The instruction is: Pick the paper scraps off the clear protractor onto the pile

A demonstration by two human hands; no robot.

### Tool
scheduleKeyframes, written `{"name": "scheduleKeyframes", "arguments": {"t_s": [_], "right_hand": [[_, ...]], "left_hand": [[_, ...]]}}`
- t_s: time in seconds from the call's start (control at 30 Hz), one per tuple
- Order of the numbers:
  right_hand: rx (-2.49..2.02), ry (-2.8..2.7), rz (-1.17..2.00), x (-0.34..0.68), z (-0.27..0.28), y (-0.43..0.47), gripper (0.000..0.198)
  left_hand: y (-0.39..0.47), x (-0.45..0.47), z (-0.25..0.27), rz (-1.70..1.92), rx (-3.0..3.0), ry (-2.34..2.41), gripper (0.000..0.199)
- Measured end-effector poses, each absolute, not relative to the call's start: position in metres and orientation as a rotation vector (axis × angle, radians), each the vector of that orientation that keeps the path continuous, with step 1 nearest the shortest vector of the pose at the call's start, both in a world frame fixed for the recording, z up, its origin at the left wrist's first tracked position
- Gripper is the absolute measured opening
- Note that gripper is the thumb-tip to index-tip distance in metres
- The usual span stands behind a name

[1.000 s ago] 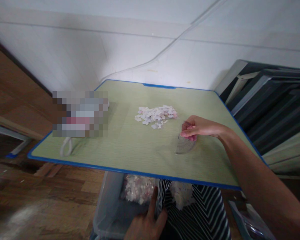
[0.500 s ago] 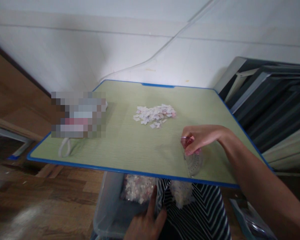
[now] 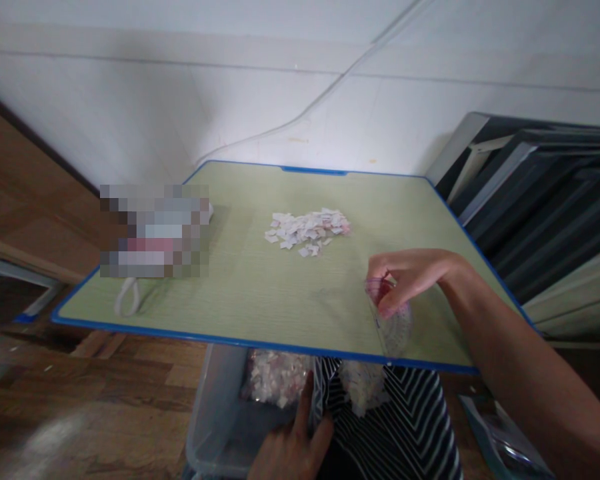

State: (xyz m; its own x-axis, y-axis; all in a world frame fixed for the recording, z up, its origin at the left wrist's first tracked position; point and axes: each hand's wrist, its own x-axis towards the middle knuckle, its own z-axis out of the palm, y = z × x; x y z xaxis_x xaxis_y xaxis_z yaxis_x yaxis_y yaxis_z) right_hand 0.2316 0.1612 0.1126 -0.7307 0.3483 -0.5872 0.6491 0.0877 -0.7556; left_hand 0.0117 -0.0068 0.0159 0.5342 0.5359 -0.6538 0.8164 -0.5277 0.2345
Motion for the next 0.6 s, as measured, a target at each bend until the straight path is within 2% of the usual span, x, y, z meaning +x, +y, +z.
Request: {"name": "scheduleKeyframes", "arguments": {"t_s": [0.23,0.4,0.6], "right_hand": [[0.944,2.166,-1.667,0.2268,0.1154,0.1559,0.035],[1.136,2.174,-1.667,0.2290,0.1149,0.1590,0.034],[0.940,2.255,-1.656,0.2299,0.1158,0.1591,0.033]], "left_hand": [[-0.0057,0.0111,0.0164,-0.743,2.208,1.042,0.046],[-0.0090,0.0091,0.0115,-0.678,2.271,1.091,0.052],[-0.0101,0.0080,0.0086,-0.665,2.269,1.092,0.051]]}}
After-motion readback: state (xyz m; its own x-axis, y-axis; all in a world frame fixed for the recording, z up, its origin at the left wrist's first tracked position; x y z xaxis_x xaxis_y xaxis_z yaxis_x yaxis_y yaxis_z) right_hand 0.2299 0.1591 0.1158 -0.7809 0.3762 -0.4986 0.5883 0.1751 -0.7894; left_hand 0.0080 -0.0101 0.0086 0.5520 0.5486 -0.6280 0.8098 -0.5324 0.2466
